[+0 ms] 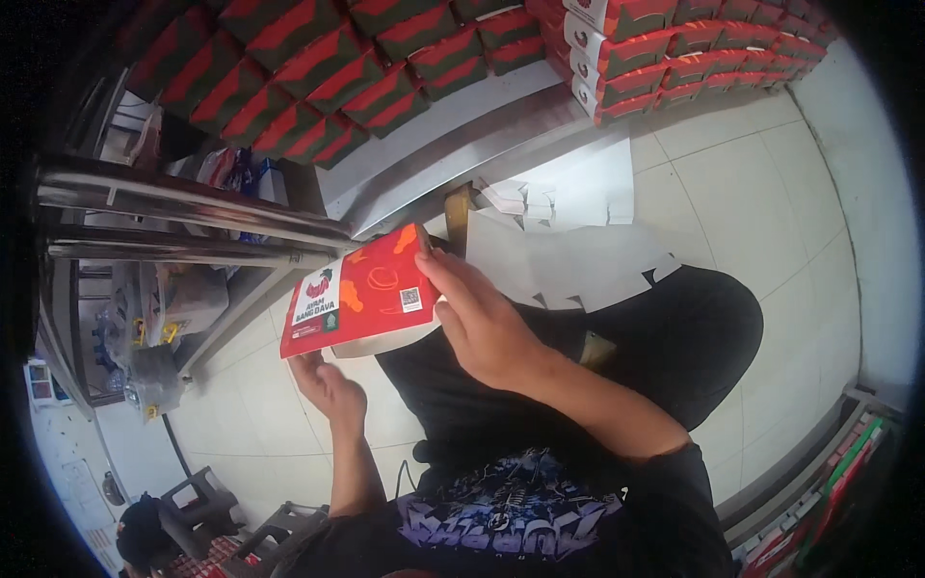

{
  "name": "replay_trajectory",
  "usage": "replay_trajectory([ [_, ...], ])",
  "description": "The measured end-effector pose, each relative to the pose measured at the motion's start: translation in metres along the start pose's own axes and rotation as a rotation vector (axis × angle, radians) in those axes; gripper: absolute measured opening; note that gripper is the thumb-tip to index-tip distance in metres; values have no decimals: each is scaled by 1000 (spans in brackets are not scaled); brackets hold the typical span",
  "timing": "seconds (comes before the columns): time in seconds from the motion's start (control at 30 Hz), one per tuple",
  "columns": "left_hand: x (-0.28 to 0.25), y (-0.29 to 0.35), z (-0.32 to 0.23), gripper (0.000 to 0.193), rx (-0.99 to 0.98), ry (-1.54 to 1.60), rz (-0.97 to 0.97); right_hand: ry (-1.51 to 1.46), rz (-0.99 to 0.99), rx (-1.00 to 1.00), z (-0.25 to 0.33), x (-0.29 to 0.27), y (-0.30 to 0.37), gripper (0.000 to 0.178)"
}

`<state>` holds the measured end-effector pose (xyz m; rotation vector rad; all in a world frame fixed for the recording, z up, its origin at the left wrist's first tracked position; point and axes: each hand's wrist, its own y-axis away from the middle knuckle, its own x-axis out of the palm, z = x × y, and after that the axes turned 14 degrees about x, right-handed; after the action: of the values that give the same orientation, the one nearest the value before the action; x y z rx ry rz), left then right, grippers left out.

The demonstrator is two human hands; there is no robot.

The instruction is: The person sits on the floor and folds flat white cardboard sheets into small rectangular boxes. They then insert a red and green product package into each box, fold the flaps to close it, and place the finished box onto a nearby metal shelf.

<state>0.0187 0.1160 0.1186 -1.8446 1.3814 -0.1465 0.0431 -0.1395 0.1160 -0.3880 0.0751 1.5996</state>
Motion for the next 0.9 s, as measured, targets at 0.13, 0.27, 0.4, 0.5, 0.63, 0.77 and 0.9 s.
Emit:
replay_trajectory([
  [0.13,-2,-24,-22,101,-341,402,-144,-96,129,-43,-3,-15,3,63],
  [0.27,-22,-46,-16,59,-560,336,-1,-419,108,25,-17,-11,6,49],
  [0.4,-26,-38,-11,40,-609,465,70,-524,73,300,-22,8,9,37],
  [0.5,-29,-39,-5,37,-677,492,125,-647,97,318,-32,10,4,52],
  [0.63,-20,-43,-18,46,-575,501,237,-850,121,404,-30,-7,3,69],
  [0.77,-17,-47,-18,67,-470,619,260,-944,141,318,-27,-26,1,71],
  [0.9,-6,-51,-24,92,-364,642,315,-849,148,281,-16,-52,0,79],
])
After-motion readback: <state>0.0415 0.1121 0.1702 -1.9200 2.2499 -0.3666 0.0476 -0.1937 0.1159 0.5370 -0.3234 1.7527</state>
